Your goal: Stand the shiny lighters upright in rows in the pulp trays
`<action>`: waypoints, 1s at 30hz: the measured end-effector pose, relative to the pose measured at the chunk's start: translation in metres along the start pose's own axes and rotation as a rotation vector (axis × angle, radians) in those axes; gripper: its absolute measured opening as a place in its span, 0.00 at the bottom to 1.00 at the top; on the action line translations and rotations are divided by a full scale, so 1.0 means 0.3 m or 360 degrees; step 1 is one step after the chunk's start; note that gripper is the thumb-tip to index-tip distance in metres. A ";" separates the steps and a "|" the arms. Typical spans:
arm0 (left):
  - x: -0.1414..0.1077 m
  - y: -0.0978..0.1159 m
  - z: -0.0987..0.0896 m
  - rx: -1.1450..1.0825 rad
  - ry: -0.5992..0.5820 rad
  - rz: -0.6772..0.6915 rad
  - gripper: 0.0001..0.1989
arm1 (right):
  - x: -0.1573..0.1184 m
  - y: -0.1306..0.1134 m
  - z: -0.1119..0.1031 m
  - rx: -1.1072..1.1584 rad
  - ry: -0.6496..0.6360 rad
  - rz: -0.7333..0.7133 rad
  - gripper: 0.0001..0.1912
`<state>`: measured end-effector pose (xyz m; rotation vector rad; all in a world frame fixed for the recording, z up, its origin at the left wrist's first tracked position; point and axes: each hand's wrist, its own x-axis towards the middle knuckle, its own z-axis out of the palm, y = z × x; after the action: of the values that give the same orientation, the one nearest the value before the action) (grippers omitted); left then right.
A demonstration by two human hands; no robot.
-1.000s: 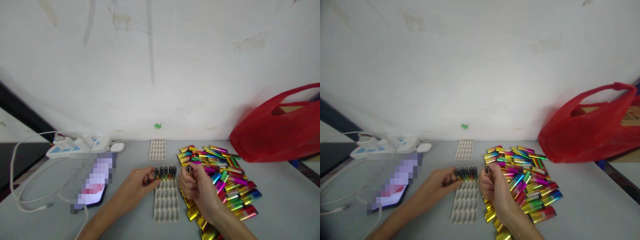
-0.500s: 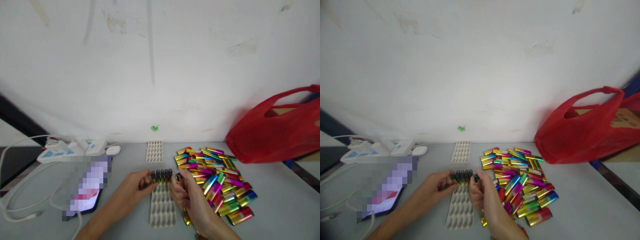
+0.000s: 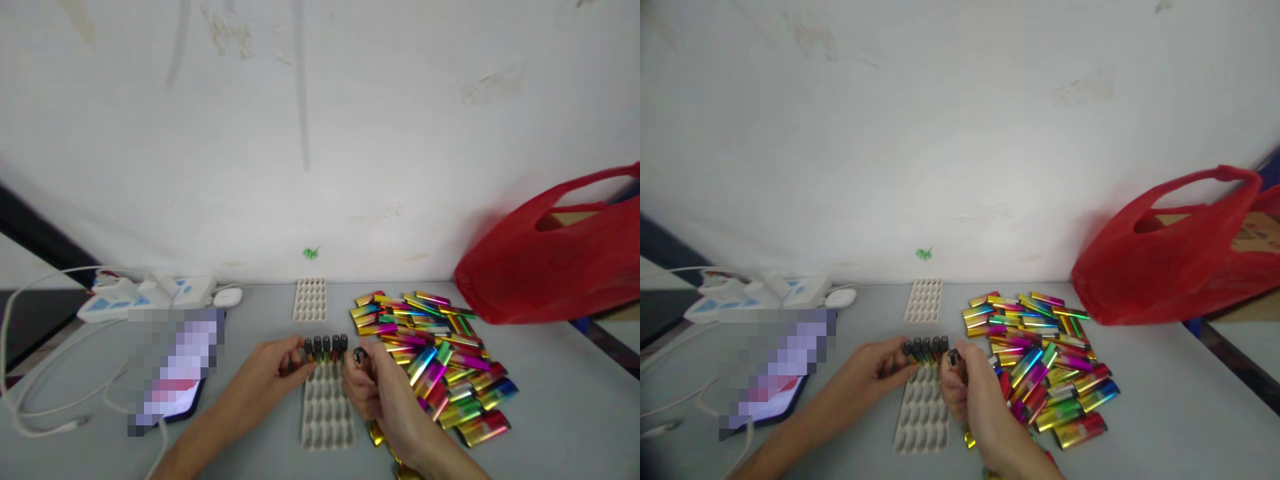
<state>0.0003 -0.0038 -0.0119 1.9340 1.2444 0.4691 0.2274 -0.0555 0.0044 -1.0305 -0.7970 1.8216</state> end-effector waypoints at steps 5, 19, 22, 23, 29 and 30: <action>-0.003 0.002 -0.001 0.0020 -0.0005 0.0004 0.16 | -0.007 -0.002 0.008 -0.0035 0.0041 0.0065 0.32; 0.000 -0.014 0.002 0.0027 0.0006 0.0025 0.16 | -0.002 0.018 -0.001 0.0062 -0.0071 0.0182 0.33; -0.002 -0.012 0.003 0.0027 0.0000 0.0030 0.16 | 0.001 0.020 -0.012 0.0069 -0.0130 0.0181 0.34; -0.003 -0.010 0.002 0.0026 0.0000 0.0024 0.16 | 0.001 0.022 -0.015 0.0077 -0.0137 0.0166 0.33; -0.005 0.006 -0.001 0.0026 -0.0004 0.0015 0.15 | -0.004 0.024 -0.012 0.0016 -0.0070 0.0166 0.33; -0.004 0.008 -0.002 0.0022 -0.0006 0.0017 0.15 | -0.004 0.023 -0.010 -0.0005 -0.0058 0.0172 0.33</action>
<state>0.0008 -0.0052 -0.0095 1.9529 1.2385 0.4629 0.2279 -0.0591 -0.0024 -1.0632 -0.7795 1.9360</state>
